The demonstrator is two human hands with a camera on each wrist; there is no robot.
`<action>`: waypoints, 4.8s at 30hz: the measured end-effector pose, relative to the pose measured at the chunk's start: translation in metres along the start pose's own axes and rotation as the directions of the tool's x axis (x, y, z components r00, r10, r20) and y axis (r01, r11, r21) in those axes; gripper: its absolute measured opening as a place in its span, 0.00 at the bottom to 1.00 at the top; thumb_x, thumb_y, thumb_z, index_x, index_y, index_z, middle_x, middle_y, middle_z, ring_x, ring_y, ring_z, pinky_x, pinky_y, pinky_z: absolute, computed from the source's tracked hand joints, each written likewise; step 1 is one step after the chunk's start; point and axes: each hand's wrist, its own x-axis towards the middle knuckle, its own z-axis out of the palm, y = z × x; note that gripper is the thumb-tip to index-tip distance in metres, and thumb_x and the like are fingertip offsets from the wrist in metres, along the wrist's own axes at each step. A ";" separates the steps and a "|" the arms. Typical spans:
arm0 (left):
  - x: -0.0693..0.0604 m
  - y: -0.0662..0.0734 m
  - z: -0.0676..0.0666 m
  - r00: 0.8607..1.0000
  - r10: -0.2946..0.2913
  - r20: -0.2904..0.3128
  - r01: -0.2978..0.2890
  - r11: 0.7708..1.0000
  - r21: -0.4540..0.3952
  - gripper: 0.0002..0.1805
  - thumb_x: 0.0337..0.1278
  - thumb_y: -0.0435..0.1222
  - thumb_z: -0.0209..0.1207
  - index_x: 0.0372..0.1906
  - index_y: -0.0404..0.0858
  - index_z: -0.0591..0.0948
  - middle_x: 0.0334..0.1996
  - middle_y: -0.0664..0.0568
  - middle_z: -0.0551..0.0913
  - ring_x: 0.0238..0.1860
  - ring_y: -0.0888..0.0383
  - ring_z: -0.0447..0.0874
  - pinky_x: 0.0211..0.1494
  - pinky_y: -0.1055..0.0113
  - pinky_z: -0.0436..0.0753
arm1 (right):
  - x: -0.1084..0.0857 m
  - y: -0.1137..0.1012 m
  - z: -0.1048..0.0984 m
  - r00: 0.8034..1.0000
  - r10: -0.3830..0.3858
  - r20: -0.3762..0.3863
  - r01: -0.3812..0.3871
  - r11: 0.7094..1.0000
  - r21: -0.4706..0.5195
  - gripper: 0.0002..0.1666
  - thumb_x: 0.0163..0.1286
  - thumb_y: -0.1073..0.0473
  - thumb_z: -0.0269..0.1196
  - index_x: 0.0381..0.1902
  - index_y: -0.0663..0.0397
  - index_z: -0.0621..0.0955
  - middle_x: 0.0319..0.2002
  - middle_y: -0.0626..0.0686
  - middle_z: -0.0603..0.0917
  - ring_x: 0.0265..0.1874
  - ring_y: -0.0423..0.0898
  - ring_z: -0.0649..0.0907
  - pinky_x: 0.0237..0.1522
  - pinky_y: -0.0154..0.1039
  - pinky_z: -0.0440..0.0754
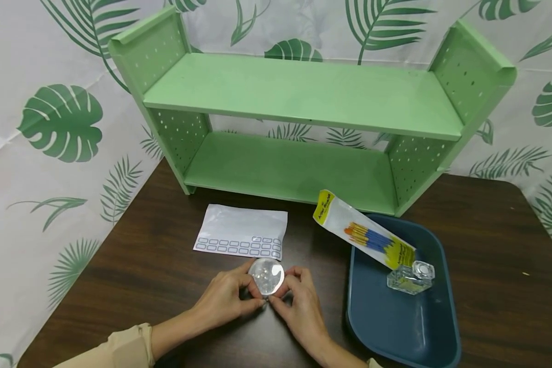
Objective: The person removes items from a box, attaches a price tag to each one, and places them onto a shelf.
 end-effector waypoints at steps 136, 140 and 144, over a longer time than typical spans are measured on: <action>0.128 -0.089 -0.171 0.673 -0.405 -0.619 0.130 0.889 -0.439 0.19 0.66 0.32 0.51 0.59 0.32 0.74 0.56 0.40 0.77 0.54 0.57 0.79 0.53 0.72 0.78 | 0.022 0.008 -0.005 0.956 0.089 0.280 -0.097 0.995 0.017 0.45 0.47 0.62 0.75 0.63 0.63 0.68 0.59 0.59 0.75 0.58 0.55 0.74 0.58 0.53 0.71; 0.127 -0.089 -0.172 0.687 -0.385 -0.616 0.149 0.905 -0.399 0.19 0.66 0.33 0.51 0.59 0.32 0.74 0.56 0.41 0.77 0.55 0.54 0.79 0.53 0.72 0.78 | 0.022 0.007 -0.005 0.953 0.103 0.285 -0.113 0.993 0.019 0.45 0.46 0.62 0.75 0.62 0.62 0.69 0.58 0.59 0.75 0.58 0.55 0.75 0.57 0.54 0.71; 0.125 -0.089 -0.172 0.693 -0.369 -0.620 0.177 0.920 -0.350 0.19 0.66 0.35 0.51 0.59 0.33 0.74 0.55 0.42 0.77 0.54 0.54 0.79 0.51 0.75 0.78 | 0.021 0.005 -0.004 0.951 0.122 0.285 -0.138 0.990 0.038 0.45 0.44 0.62 0.76 0.61 0.62 0.69 0.59 0.60 0.75 0.58 0.54 0.75 0.58 0.52 0.72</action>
